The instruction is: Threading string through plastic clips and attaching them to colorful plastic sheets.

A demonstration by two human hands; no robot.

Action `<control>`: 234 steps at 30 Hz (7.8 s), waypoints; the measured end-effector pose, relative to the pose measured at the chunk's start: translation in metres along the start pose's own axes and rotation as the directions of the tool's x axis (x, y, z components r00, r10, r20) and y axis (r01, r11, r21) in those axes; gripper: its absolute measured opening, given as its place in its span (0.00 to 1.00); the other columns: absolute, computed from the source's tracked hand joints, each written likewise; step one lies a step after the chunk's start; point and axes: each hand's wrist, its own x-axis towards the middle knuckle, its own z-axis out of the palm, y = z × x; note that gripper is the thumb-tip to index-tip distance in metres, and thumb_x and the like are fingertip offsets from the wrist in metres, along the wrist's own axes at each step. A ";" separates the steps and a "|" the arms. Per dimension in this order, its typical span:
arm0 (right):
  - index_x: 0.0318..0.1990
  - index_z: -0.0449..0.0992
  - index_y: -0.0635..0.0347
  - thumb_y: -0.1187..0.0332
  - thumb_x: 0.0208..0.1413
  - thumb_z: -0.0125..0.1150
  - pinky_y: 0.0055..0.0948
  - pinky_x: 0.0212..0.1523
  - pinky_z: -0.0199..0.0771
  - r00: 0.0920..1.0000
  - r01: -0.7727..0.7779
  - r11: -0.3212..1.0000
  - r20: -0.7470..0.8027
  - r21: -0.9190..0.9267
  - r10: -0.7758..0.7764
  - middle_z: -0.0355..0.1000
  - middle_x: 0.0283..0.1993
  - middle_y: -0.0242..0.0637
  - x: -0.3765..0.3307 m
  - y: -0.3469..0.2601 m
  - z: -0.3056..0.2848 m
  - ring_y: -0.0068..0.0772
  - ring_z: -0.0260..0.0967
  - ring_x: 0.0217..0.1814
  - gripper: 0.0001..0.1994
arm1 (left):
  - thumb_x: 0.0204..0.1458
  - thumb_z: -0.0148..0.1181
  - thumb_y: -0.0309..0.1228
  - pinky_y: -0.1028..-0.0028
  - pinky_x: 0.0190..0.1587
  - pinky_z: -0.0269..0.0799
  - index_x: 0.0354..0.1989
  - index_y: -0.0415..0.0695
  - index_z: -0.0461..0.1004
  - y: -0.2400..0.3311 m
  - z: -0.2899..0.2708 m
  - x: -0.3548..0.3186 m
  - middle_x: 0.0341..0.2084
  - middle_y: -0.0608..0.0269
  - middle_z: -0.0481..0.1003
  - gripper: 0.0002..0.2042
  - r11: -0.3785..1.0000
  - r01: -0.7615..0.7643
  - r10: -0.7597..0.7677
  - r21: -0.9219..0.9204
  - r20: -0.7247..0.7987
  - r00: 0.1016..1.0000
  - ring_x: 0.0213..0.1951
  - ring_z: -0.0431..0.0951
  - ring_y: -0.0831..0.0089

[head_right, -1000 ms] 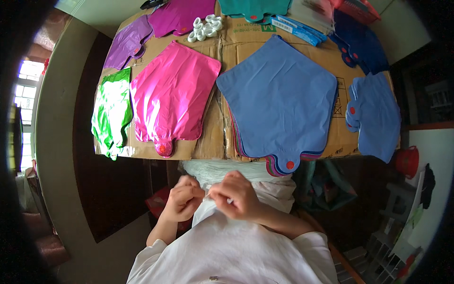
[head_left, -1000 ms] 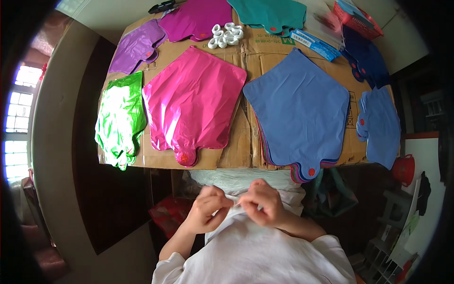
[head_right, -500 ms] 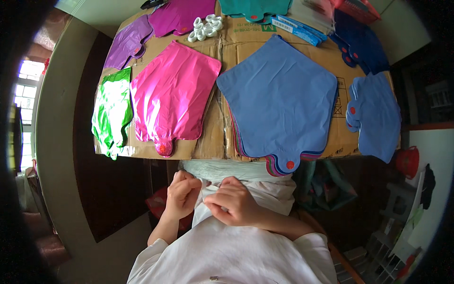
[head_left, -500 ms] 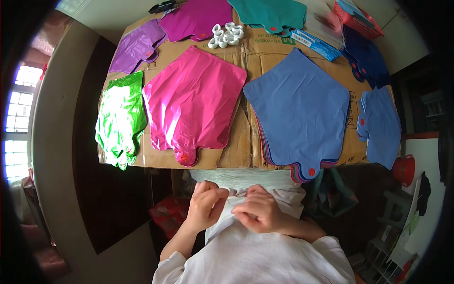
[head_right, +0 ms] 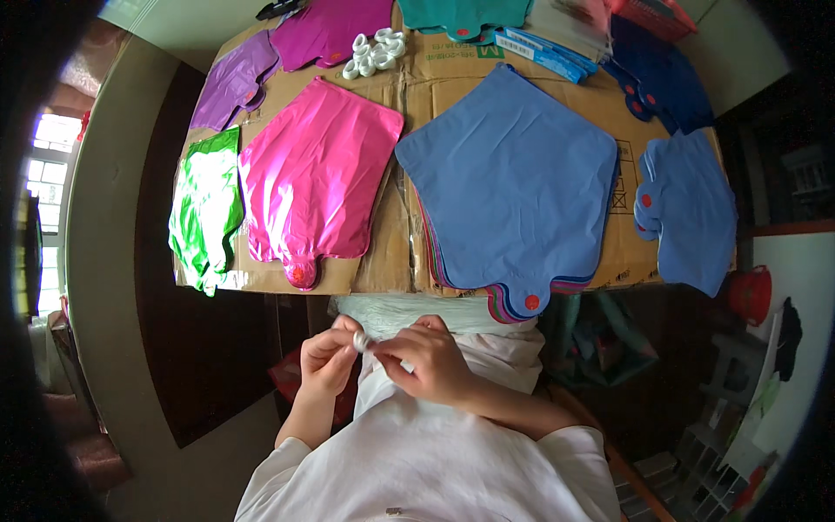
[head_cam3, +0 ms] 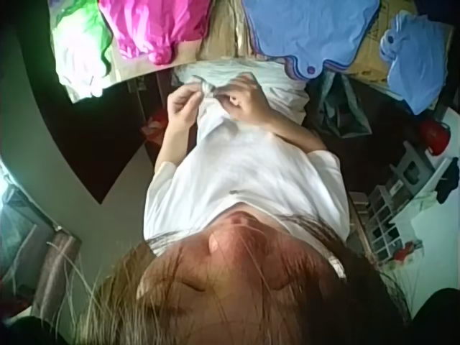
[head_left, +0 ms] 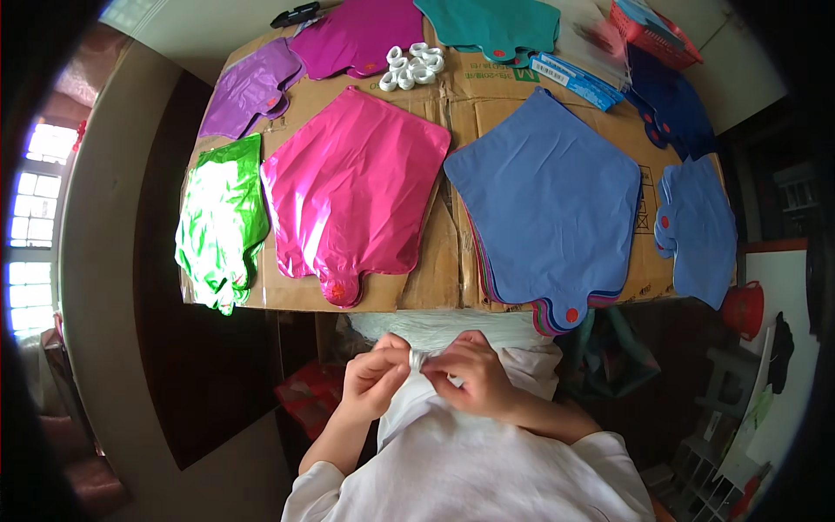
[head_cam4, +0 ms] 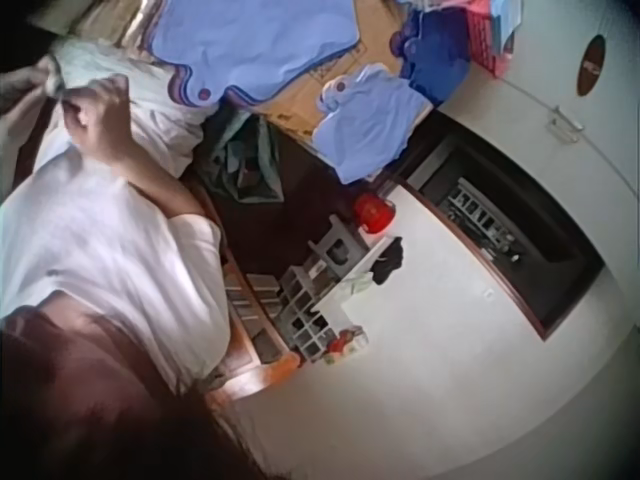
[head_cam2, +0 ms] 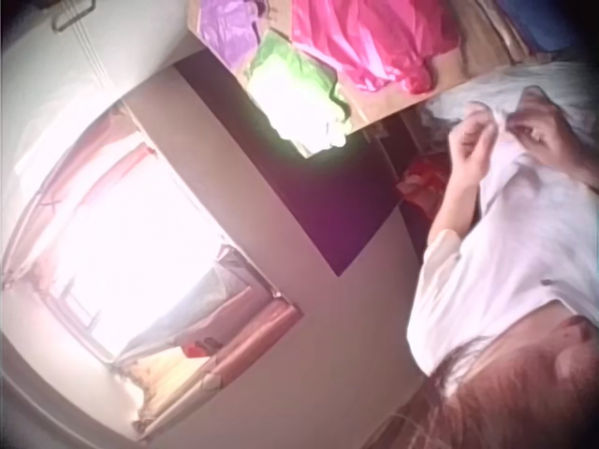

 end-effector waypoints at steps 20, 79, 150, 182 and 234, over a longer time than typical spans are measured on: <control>0.27 0.75 0.52 0.74 0.39 0.65 0.32 0.36 0.59 0.992 0.069 0.979 -0.091 -0.191 -0.088 0.68 0.22 0.25 0.010 -0.007 -0.015 0.27 0.64 0.23 0.07 | 0.40 0.57 0.16 0.75 0.36 0.61 0.36 0.38 0.74 0.001 -0.007 0.002 0.26 0.59 0.71 0.12 0.991 -0.009 -0.014 0.134 0.174 0.985 0.33 0.67 0.70; 0.36 0.77 0.61 0.75 0.44 0.65 0.24 0.34 0.73 0.953 -0.230 0.900 0.272 0.371 0.131 0.75 0.34 0.37 0.017 0.012 -0.031 0.28 0.74 0.33 0.09 | 0.47 0.59 0.21 0.78 0.44 0.62 0.33 0.38 0.75 -0.002 -0.004 0.007 0.31 0.64 0.71 0.04 0.970 0.237 -0.223 -0.048 0.198 0.954 0.38 0.68 0.77; 0.33 0.76 0.64 0.70 0.53 0.55 0.21 0.22 0.71 0.959 -0.258 0.966 0.124 0.022 0.253 0.75 0.27 0.37 0.205 -0.022 -0.086 0.20 0.72 0.23 0.07 | 0.48 0.56 0.23 0.77 0.31 0.66 0.33 0.38 0.72 -0.051 -0.062 -0.022 0.31 0.63 0.74 0.04 0.907 0.326 -0.258 0.266 -0.261 0.930 0.30 0.72 0.77; 0.45 0.71 0.61 0.68 0.49 0.56 0.43 0.50 0.63 0.926 -0.359 0.875 -0.004 -0.325 0.378 0.68 0.48 0.45 -0.048 0.161 0.006 0.47 0.65 0.50 0.15 | 0.43 0.59 0.34 0.59 0.41 0.63 0.36 0.47 0.75 -0.106 -0.062 0.017 0.36 0.59 0.72 0.11 0.178 -0.073 0.049 0.981 0.066 0.997 0.41 0.71 0.59; 0.33 0.74 0.61 0.71 0.46 0.64 0.26 0.28 0.69 0.916 -0.296 0.955 0.272 -0.034 0.294 0.71 0.27 0.36 -0.032 0.032 -0.062 0.31 0.71 0.28 0.07 | 0.52 0.50 0.25 0.78 0.16 0.44 0.26 0.49 0.59 0.133 -0.094 -0.015 0.14 0.72 0.56 0.07 0.594 -0.540 0.465 -0.596 -0.293 0.836 0.16 0.51 0.82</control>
